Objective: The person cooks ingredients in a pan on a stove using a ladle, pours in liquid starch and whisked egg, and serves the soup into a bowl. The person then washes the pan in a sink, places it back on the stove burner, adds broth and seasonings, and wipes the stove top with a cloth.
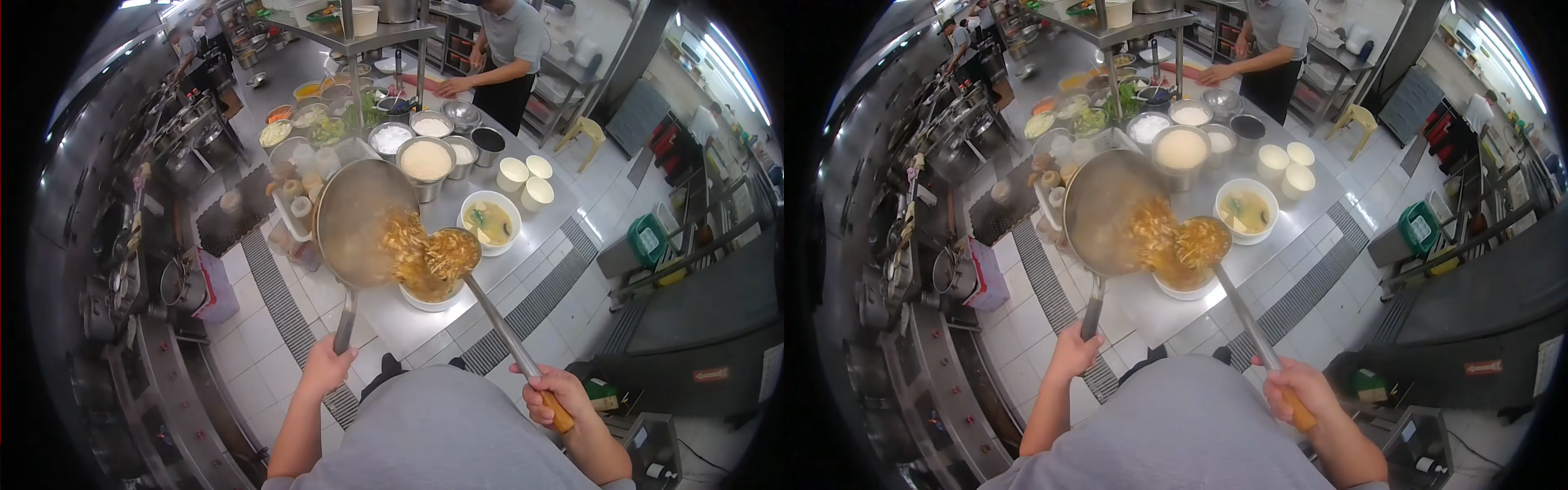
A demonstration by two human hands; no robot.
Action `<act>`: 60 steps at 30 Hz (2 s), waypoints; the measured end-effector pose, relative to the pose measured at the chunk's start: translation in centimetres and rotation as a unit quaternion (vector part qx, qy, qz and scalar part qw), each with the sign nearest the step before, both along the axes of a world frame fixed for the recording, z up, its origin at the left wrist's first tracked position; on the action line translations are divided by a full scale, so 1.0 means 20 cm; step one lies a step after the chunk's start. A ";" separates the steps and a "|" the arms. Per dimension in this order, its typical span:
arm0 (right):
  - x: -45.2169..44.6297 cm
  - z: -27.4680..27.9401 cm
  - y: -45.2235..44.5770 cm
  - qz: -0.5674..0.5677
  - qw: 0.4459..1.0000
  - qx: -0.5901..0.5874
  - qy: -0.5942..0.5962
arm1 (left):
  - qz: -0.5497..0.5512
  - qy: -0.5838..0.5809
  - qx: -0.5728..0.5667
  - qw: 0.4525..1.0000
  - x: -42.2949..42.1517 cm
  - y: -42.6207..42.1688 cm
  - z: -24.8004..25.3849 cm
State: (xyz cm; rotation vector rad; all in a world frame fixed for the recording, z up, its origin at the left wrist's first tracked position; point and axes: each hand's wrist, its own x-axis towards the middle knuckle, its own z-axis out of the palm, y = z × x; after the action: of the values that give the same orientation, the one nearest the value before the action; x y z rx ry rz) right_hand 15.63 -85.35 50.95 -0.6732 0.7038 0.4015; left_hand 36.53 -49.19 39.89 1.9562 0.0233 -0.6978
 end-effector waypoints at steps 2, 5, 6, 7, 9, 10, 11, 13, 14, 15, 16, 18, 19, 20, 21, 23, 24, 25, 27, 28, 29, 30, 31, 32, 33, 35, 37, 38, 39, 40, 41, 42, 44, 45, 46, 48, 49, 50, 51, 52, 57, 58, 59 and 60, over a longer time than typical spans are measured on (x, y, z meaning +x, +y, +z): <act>-0.01 -0.01 0.00 -0.002 1.000 -0.005 0.004 | 0.001 -0.012 -0.007 1.000 0.01 0.00 -0.02; -0.01 -0.03 -0.01 -0.002 1.000 0.003 0.002 | -0.011 -0.022 0.035 0.999 0.03 -0.02 0.00; -0.01 -0.03 -0.01 -0.012 1.000 0.004 0.001 | -0.009 -0.023 0.036 0.999 0.03 -0.02 -0.02; -0.01 -0.03 -0.01 -0.020 1.000 0.005 0.001 | -0.022 -0.060 0.052 0.997 0.04 -0.02 -0.06; -0.02 -0.05 -0.03 -0.013 1.000 0.001 0.003 | -0.034 -0.098 0.067 0.992 0.04 -0.02 -0.08; -0.02 -0.06 -0.03 -0.008 1.000 -0.003 0.006 | -0.049 -0.143 0.087 0.985 0.04 -0.03 -0.07; -0.02 -0.06 -0.04 -0.006 1.000 -0.002 0.005 | -0.064 -0.188 0.107 0.974 0.03 -0.03 -0.06; -0.02 -0.07 -0.04 -0.005 1.000 -0.001 -0.003 | -0.067 -0.203 0.130 0.968 0.03 -0.05 -0.06; -0.02 -0.08 -0.04 -0.004 1.000 0.000 -0.003 | -0.070 -0.217 0.152 0.962 0.03 -0.06 -0.06; -0.03 -0.09 -0.05 -0.004 1.000 0.000 -0.005 | -0.069 -0.217 0.153 0.962 0.02 -0.06 -0.06; -0.03 -0.09 -0.05 -0.004 1.000 0.001 -0.007 | -0.069 -0.232 0.164 0.956 0.02 -0.07 -0.08; -0.03 -0.09 -0.05 -0.003 1.000 -0.001 -0.004 | -0.068 -0.247 0.175 0.951 0.01 -0.08 -0.13; -0.03 -0.09 -0.05 -0.004 1.000 -0.003 0.000 | -0.052 -0.258 0.164 0.951 0.00 -0.08 -0.16; -0.03 -0.09 -0.05 -0.003 1.000 -0.002 0.001 | -0.036 -0.269 0.152 0.950 -0.01 -0.09 -0.19; -0.03 -0.10 -0.05 -0.002 1.000 -0.009 0.005 | -0.036 -0.269 0.153 0.950 -0.02 -0.09 -0.22; -0.04 -0.12 -0.06 -0.002 1.000 -0.015 0.011 | -0.012 -0.239 0.122 0.963 -0.02 -0.09 -0.26; -0.05 -0.13 -0.06 0.000 1.000 -0.022 0.007 | -0.012 -0.239 0.123 0.963 -0.03 -0.10 -0.25; -0.05 -0.13 -0.06 0.002 1.000 -0.030 0.003 | -0.012 -0.242 0.127 0.962 -0.02 -0.11 -0.23; -0.05 -0.13 -0.04 0.003 0.999 -0.047 0.006 | -0.012 -0.246 0.131 0.960 -0.02 -0.13 -0.19; -0.05 -0.13 -0.04 0.004 0.998 -0.064 0.010 | -0.004 -0.236 0.109 0.966 -0.01 -0.13 -0.17; -0.05 -0.14 -0.03 0.003 0.998 -0.064 0.009 | 0.004 -0.227 0.087 0.970 -0.01 -0.14 -0.16; -0.05 -0.16 -0.03 0.006 0.995 -0.094 0.011 | 0.003 -0.227 0.086 0.970 -0.01 -0.14 -0.17; -0.06 -0.19 -0.02 0.008 0.992 -0.124 0.013 | 0.009 -0.208 0.066 0.976 -0.01 -0.14 -0.17; -0.06 -0.21 -0.02 0.006 0.992 -0.125 0.012 | 0.014 -0.188 0.046 0.981 0.00 -0.13 -0.18; -0.07 -0.24 -0.02 0.013 0.991 -0.135 0.007 | 0.012 -0.189 0.046 0.981 -0.01 -0.13 -0.17; -0.06 -0.29 -0.02 0.018 0.989 -0.147 0.002 | 0.027 -0.148 0.007 0.989 -0.02 -0.13 -0.16; -0.06 -0.32 -0.01 0.041 0.983 -0.177 -0.005 | 0.026 -0.147 -0.003 0.989 -0.02 -0.11 -0.21; -0.06 -0.32 -0.01 0.040 0.983 -0.177 -0.005 | 0.027 -0.145 -0.012 0.989 -0.03 -0.10 -0.23; -0.06 -0.32 -0.01 0.046 0.980 -0.191 -0.007 | 0.026 -0.145 -0.012 0.989 -0.03 -0.09 -0.22; -0.06 -0.32 -0.01 0.053 0.977 -0.205 -0.008 | 0.042 -0.109 -0.034 0.993 -0.05 -0.09 -0.20; -0.06 -0.32 0.00 0.052 0.977 -0.205 -0.008 | 0.059 -0.072 -0.056 0.994 -0.05 -0.09 -0.19; -0.06 -0.33 0.00 0.055 0.974 -0.219 -0.015 | 0.058 -0.072 -0.056 0.994 -0.06 -0.09 -0.20; -0.06 -0.33 0.01 0.059 0.970 -0.233 -0.022 | 0.077 -0.043 -0.096 0.992 -0.07 -0.08 -0.20; -0.06 -0.33 0.01 0.060 0.968 -0.243 -0.023 | 0.077 -0.043 -0.096 0.992 -0.07 -0.07 -0.20; -0.06 -0.33 0.01 0.061 0.966 -0.252 -0.024 | 0.075 -0.042 -0.097 0.992 -0.07 -0.07 -0.20; -0.07 -0.33 -0.01 0.049 0.970 -0.237 -0.015 | 0.073 -0.041 -0.099 0.992 -0.07 -0.07 -0.20; -0.07 -0.32 -0.02 0.035 0.974 -0.222 -0.006 | 0.070 -0.043 -0.098 0.992 -0.07 -0.07 -0.19; -0.07 -0.31 -0.02 0.036 0.974 -0.222 -0.007 | 0.066 -0.046 -0.098 0.992 -0.07 -0.08 -0.19; -0.06 -0.29 -0.02 0.034 0.976 -0.213 -0.003 | 0.067 -0.046 -0.098 0.992 -0.07 -0.08 -0.18; -0.06 -0.28 -0.02 0.032 0.979 -0.204 0.001 | 0.063 -0.047 -0.091 0.993 -0.07 -0.09 -0.18; -0.13 -0.24 -0.09 -0.028 0.998 -0.042 -0.042 | 0.056 -0.026 -0.102 0.993 -0.06 -0.10 -0.17; -0.15 -0.23 -0.09 -0.016 0.997 -0.019 -0.074 | 0.039 -0.015 -0.094 0.995 -0.05 -0.09 -0.15; -0.16 -0.21 -0.09 -0.020 0.997 -0.021 -0.076 | 0.022 -0.004 -0.087 0.996 -0.05 -0.09 -0.13; -0.18 -0.20 -0.09 -0.025 0.997 -0.003 -0.074 | 0.018 -0.005 -0.090 0.996 -0.05 -0.08 -0.11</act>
State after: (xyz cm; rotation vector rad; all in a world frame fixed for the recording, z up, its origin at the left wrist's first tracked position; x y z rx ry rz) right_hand 12.02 -87.15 47.01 -0.6820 0.5795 0.3011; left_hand 35.48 -50.83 37.60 1.7825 -0.0099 -0.6425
